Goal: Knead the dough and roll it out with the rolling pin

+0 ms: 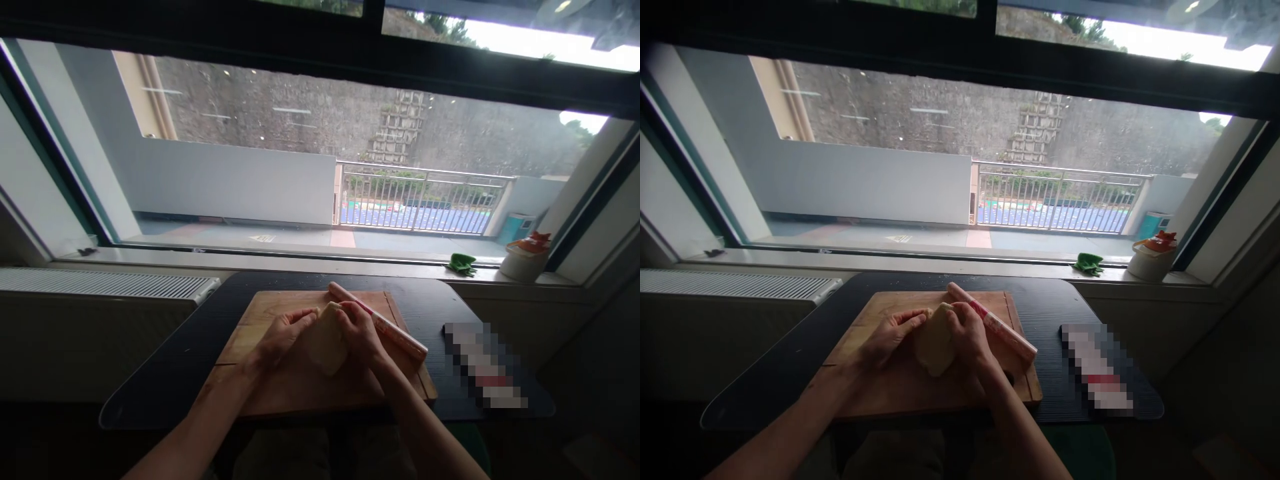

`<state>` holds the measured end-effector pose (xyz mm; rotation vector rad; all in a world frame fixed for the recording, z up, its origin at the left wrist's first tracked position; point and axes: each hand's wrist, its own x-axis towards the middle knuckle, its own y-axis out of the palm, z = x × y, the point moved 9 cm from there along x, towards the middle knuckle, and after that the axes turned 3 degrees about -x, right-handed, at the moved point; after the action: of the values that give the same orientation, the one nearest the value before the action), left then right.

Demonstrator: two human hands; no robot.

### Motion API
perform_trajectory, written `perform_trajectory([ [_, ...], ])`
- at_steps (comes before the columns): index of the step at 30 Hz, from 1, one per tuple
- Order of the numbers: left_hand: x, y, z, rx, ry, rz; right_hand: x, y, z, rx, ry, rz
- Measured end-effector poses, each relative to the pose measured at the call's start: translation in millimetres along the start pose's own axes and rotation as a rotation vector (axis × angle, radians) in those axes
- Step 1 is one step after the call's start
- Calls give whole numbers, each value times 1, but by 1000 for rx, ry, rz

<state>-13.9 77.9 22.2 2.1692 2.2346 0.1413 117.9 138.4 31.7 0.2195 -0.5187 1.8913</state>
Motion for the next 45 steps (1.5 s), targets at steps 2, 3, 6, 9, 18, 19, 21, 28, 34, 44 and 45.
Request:
perform_trajectory([
  [2, 1, -7, 5, -3, 63, -83, 4, 6, -5, 6, 0, -10],
  [3, 1, -9, 5, 23, 94, -114, 6, 9, -6, 7, -2, -6],
  [6, 1, -12, 3, 122, 151, -191, 8, 15, -6, 6, -15, 6],
  [9, -1, -15, 0, 171, 178, -236, 7, 17, -4, -18, -35, 14],
  [18, -1, -13, 3, 173, 166, -194, 0, 15, 21, -178, -188, -35],
  [19, -2, -15, 3, 152, 160, -228, 1, 13, 19, -143, -174, -58],
  [21, -4, -21, 2, 115, 166, -305, 2, 8, 12, -43, -121, -118],
  [28, -5, -7, -5, 210, 200, -250, 3, 12, -3, 142, -12, -85],
  [34, -10, -7, -8, 252, 222, -301, 1, 13, 7, 63, -71, -77],
  [44, -12, -1, -11, 369, 254, -279, -3, 18, 17, -96, -161, -40],
  [45, -12, 0, -12, 389, 267, -279, -4, 18, 18, -126, -164, -37],
])
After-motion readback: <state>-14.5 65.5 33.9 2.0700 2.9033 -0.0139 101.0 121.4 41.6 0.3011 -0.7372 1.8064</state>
